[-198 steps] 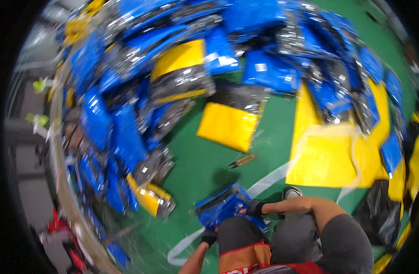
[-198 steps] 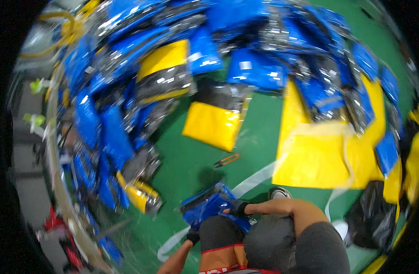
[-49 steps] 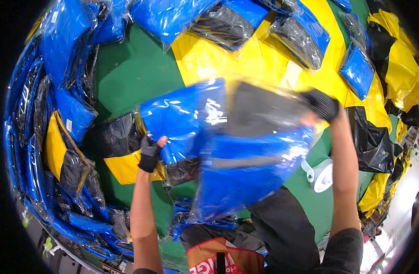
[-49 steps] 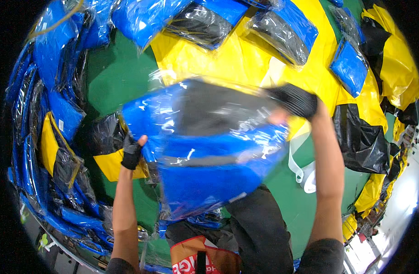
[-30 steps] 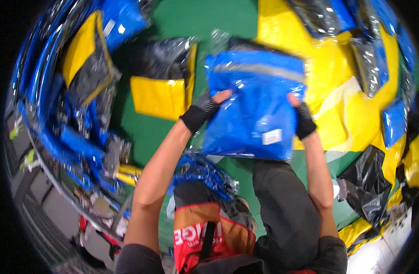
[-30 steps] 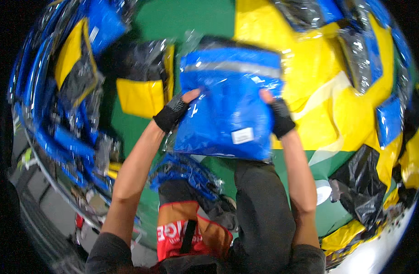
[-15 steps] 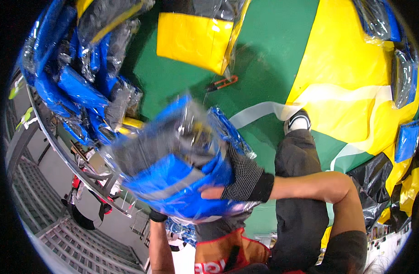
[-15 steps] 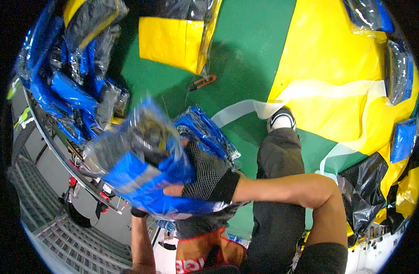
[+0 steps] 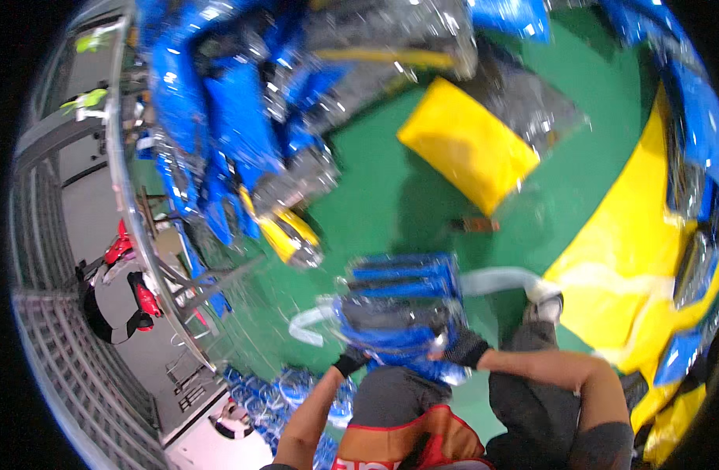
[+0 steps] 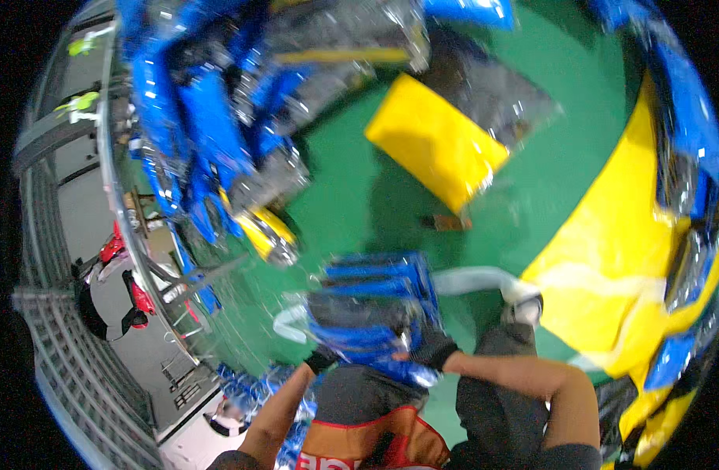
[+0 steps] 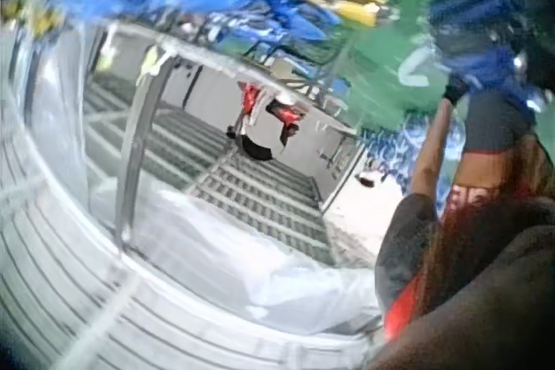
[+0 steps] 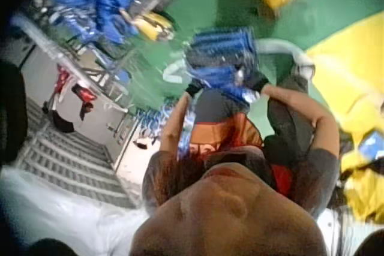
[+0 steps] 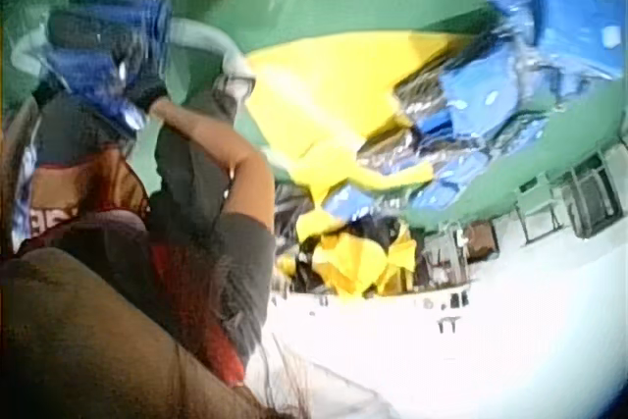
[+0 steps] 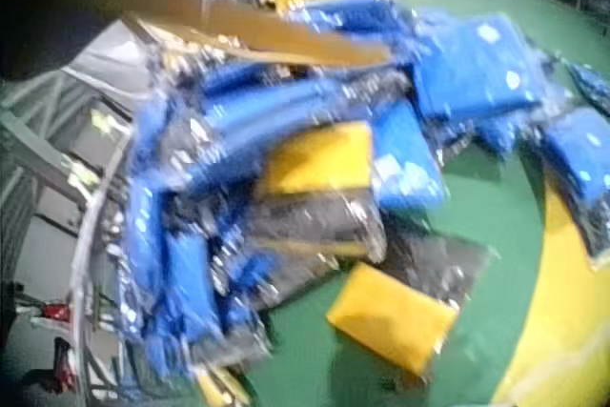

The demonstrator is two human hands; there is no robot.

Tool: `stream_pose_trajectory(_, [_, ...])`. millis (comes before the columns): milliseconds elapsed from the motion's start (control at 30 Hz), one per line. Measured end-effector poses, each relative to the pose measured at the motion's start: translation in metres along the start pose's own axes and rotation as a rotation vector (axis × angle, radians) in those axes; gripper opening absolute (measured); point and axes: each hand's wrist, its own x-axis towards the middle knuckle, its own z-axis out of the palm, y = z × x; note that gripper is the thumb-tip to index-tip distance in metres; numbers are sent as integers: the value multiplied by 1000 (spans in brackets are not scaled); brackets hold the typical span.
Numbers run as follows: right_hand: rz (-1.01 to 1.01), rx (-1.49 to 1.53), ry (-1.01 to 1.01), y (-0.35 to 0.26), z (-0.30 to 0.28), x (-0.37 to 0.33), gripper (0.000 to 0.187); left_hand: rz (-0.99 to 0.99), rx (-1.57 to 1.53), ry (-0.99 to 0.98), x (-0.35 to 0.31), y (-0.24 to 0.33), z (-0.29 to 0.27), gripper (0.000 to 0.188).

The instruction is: The person gathers blue and yellow plastic-wrapped items on a green floor, stacks them into bundles, and secures each bundle with a white strap. The person repeats this process multiple times, creating several tied bundles.

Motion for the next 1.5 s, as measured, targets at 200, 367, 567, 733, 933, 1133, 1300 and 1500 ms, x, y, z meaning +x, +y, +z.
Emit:
stream_pose_trajectory(200, [-314, -166, -231, 100, 28, 34, 53, -20, 155, -65, 22, -4, 12, 64])
stream_pose_trajectory(367, [-162, -750, -193, 41, -5, 27, 73, -106, 560, -280, 44, -11, 6, 66])
stream_pose_trajectory(567, [59, -825, -365, -113, -171, 58, 79, 79, -63, -144, 62, 19, -209, 39])
stream_pose_trajectory(733, [-510, -815, 426, -327, -217, 192, 47, 562, -404, 1216, 91, 165, -458, 41])
stream_pose_trajectory(933, [-436, 265, 351, -498, -186, 277, 59, 723, -1228, 595, 99, 274, -485, 48])
stream_pose_trajectory(1133, [-672, 227, 698, -405, -133, 305, 59, 543, -779, 701, 78, 280, -284, 44])
stream_pose_trajectory(1300, [-567, 162, 464, -362, -186, 276, 32, 929, -957, 202, 22, 204, -234, 26])
stream_pose_trajectory(1500, [-589, -263, 370, -451, -143, 278, 31, 849, -1256, 802, 95, 176, -268, 48])
